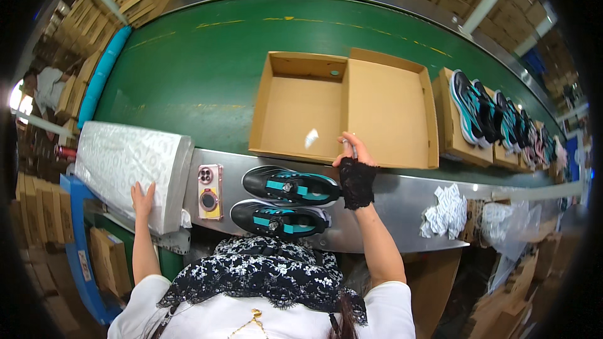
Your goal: The person places pairs of shoes into boxes, wraps them in paper, and closes the boxes before setting them on a conveyor belt.
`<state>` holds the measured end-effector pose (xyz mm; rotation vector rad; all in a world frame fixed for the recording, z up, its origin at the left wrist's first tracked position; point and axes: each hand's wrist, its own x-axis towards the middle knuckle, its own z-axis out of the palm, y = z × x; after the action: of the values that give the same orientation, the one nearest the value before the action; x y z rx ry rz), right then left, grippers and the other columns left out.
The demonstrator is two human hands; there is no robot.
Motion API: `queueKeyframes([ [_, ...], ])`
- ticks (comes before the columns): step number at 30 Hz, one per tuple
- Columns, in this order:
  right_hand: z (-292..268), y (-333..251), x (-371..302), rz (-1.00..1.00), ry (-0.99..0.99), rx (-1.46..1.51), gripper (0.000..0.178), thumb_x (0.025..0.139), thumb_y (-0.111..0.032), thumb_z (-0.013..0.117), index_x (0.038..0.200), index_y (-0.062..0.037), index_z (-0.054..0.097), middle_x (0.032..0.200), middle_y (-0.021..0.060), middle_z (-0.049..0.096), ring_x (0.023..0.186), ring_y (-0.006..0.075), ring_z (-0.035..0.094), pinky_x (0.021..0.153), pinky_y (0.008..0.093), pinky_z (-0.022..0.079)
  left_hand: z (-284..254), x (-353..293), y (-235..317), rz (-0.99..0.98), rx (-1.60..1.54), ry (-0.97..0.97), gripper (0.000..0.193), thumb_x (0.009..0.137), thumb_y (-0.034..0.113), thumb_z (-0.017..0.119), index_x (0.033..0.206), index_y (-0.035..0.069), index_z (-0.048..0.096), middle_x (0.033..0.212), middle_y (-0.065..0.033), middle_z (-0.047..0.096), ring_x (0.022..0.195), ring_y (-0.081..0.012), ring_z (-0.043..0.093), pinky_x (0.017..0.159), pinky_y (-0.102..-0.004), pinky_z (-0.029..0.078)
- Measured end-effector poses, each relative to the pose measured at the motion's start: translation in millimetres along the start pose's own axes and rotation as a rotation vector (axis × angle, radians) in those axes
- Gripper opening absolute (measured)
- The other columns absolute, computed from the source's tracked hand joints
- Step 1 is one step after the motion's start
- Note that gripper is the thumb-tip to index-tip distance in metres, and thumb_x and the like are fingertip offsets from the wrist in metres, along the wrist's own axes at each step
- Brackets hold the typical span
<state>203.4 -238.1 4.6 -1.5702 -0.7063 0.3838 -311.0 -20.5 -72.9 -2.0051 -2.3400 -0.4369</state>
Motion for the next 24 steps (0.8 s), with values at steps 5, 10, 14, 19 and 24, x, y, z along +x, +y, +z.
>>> queueKeyframes([
  [5,-34,65,-22,-0.146,0.217,-0.329,0.017,0.086,-0.010,0.049,0.101,-0.0039,0.053,0.074,0.0023,0.053,0.057,0.0054,0.045,0.050,0.0190,0.038,3,-3,9,0.019,-0.178,0.092,0.036,0.076,0.038,0.059,0.098,0.010,0.054,0.115,-0.0106,0.047,0.113,-0.0285,0.039,0.090,-0.0490,0.026],
  [10,-77,99,-66,-0.125,0.166,-0.882,0.033,0.080,-0.015,0.053,0.112,-0.0079,0.049,0.099,0.0156,0.057,0.092,0.0294,0.054,0.082,0.0360,0.040,1,13,-11,-0.059,-0.284,0.149,0.019,0.077,0.024,0.058,0.078,0.005,0.056,0.101,-0.0133,0.048,0.097,-0.0295,0.045,0.083,-0.0395,0.034],
  [14,-83,111,-91,0.030,-0.115,-1.321,0.052,0.075,-0.017,0.061,0.120,-0.0019,0.040,0.128,0.0165,0.035,0.114,0.0323,0.039,0.091,0.0379,0.034,-68,43,18,0.071,-0.229,0.390,0.019,0.079,0.018,0.056,0.076,0.000,0.053,0.083,-0.0178,0.049,0.084,-0.0318,0.045,0.076,-0.0364,0.037],
  [19,-67,53,-62,-0.331,0.029,-0.833,0.045,0.076,-0.010,0.059,0.117,-0.0015,0.043,0.122,0.0179,0.040,0.112,0.0320,0.041,0.094,0.0385,0.032,-212,40,121,0.072,-0.828,0.294,0.022,0.090,0.022,0.045,0.080,0.002,0.049,0.065,-0.0034,0.051,0.048,-0.0085,0.048,0.044,-0.0230,0.041],
  [24,-12,-15,-27,-0.525,-0.236,-0.574,0.045,0.071,-0.014,0.066,0.111,-0.0023,0.049,0.103,0.0146,0.054,0.081,0.0242,0.057,0.075,0.0335,0.045,-224,-5,262,0.449,-1.436,-0.285,0.018,0.092,0.020,0.040,0.088,0.004,0.046,0.072,-0.0050,0.055,0.059,-0.0129,0.057,0.050,-0.0261,0.049],
])
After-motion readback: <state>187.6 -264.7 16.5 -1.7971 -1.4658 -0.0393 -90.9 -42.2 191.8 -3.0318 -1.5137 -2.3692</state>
